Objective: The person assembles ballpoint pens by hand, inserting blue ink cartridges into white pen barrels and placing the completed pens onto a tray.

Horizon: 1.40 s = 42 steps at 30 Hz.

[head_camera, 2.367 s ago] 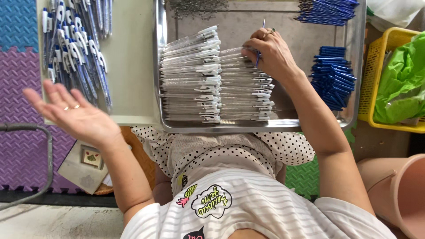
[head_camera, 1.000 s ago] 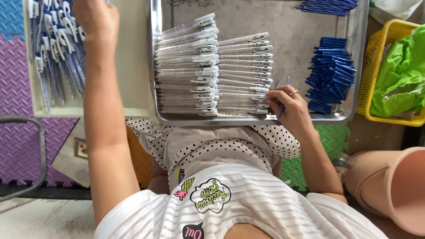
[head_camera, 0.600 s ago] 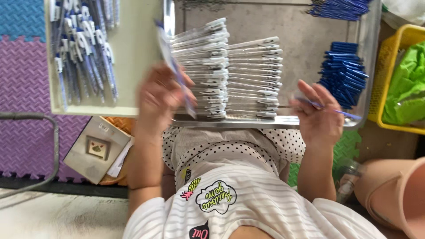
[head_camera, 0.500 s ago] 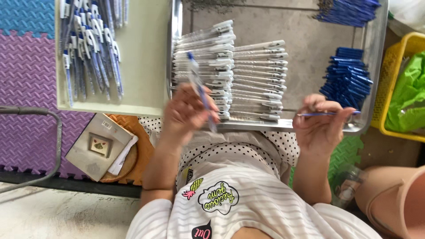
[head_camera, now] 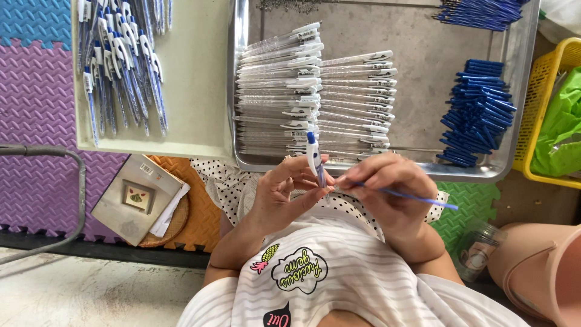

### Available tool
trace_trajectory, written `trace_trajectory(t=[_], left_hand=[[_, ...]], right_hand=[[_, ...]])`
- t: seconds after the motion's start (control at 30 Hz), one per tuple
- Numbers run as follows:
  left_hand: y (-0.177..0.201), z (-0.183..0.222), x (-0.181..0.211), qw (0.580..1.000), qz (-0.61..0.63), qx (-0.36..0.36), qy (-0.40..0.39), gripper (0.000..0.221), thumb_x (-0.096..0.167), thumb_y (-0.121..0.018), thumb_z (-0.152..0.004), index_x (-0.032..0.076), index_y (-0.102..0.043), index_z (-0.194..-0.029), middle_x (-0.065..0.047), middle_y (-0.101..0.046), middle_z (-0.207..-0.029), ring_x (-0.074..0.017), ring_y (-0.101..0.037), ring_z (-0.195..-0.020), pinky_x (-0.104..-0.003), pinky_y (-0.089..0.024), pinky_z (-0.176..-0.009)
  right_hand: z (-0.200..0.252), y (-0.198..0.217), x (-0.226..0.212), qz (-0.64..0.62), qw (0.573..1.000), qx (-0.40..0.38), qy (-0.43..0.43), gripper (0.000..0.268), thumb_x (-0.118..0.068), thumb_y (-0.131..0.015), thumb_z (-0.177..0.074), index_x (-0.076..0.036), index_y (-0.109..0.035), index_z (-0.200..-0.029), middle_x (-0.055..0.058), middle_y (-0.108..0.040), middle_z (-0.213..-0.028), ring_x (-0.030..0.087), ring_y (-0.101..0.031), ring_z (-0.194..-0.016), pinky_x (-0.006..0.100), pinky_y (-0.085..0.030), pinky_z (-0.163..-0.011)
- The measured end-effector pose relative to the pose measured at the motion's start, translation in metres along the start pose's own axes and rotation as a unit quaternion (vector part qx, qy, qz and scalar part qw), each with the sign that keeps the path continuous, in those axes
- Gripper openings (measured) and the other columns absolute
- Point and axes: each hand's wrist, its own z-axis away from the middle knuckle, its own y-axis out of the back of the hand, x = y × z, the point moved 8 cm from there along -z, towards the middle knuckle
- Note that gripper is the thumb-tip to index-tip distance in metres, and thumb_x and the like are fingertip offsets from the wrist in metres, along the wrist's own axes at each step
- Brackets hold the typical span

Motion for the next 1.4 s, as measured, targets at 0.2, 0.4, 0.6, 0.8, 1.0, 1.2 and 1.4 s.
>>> trace_trajectory(t=[0.2,0.4,0.6,0.8,1.0,1.2,1.4], left_hand=[[0.000,0.006,0.000,0.998,-0.046,0.021,-0.038,0.048,-0.004,-0.083,-0.087,-0.001,-0.067,-0.132,-0.021,-0.079,-0.109,-0.0333,-0.080,-0.096,-0.044,-0.066,-0.083],[-0.006,0.005,0.010,0.994,-0.066,0.047,-0.079,0.040,-0.003,-0.082,-0.090,-0.001,-0.070,-0.128,-0.019,-0.079,-0.114,-0.0259,-0.077,-0.102,-0.038,-0.066,-0.081],[-0.001,0.007,0.018,0.983,-0.120,0.049,-0.130,0.035,-0.008,-0.082,-0.087,-0.005,-0.070,-0.120,-0.023,-0.079,-0.108,-0.0355,-0.080,-0.095,-0.042,-0.067,-0.078],[-0.008,0.008,0.031,0.959,-0.200,0.040,-0.196,0.033,-0.010,-0.079,-0.086,-0.005,-0.071,-0.118,-0.023,-0.079,-0.105,-0.0389,-0.081,-0.088,-0.043,-0.068,-0.073],[-0.009,0.008,0.032,0.948,-0.209,0.085,-0.225,0.035,-0.009,-0.079,-0.089,-0.006,-0.069,-0.123,-0.024,-0.078,-0.103,-0.0373,-0.080,-0.087,-0.038,-0.066,-0.069],[-0.004,0.002,0.009,0.993,-0.059,0.034,-0.100,0.049,-0.006,-0.078,-0.091,-0.004,-0.065,-0.138,-0.018,-0.080,-0.101,-0.0270,-0.079,-0.087,-0.040,-0.066,-0.075],[-0.027,0.000,0.008,0.999,-0.031,-0.011,-0.040,0.042,-0.001,-0.077,-0.093,-0.001,-0.069,-0.135,-0.015,-0.081,-0.100,-0.0251,-0.080,-0.087,-0.038,-0.067,-0.074]], right_hand=[[-0.012,-0.041,-0.033,0.230,0.952,-0.081,0.184,0.024,0.014,-0.082,-0.078,-0.002,-0.067,-0.088,0.021,-0.077,-0.089,0.035,-0.079,-0.077,0.040,-0.068,-0.070],[-0.011,-0.051,-0.039,0.277,0.930,-0.060,0.235,0.018,0.012,-0.083,-0.077,-0.001,-0.074,-0.084,0.019,-0.075,-0.082,0.035,-0.076,-0.071,0.042,-0.068,-0.068],[-0.011,-0.059,-0.047,0.283,0.917,-0.065,0.273,0.021,0.016,-0.081,-0.079,0.003,-0.071,-0.091,0.021,-0.073,-0.083,0.037,-0.076,-0.065,0.044,-0.068,-0.062],[-0.004,-0.060,-0.048,0.300,0.904,-0.053,0.301,0.022,0.018,-0.081,-0.077,0.003,-0.071,-0.090,0.021,-0.073,-0.084,0.036,-0.077,-0.065,0.044,-0.068,-0.058],[0.001,-0.060,-0.043,0.322,0.856,-0.076,0.396,0.028,0.022,-0.079,-0.077,0.003,-0.073,-0.097,0.025,-0.071,-0.094,0.045,-0.078,-0.069,0.050,-0.068,-0.056],[-0.004,-0.021,-0.035,0.238,0.917,-0.051,0.317,0.011,0.001,-0.063,-0.095,0.007,-0.068,-0.103,0.027,-0.070,-0.101,0.042,-0.077,-0.082,0.050,-0.068,-0.065],[-0.050,-0.002,-0.012,0.125,0.988,-0.037,0.078,0.064,-0.047,-0.052,-0.109,0.013,-0.070,-0.101,0.028,-0.070,-0.093,0.030,-0.072,-0.081,0.040,-0.065,-0.070]])
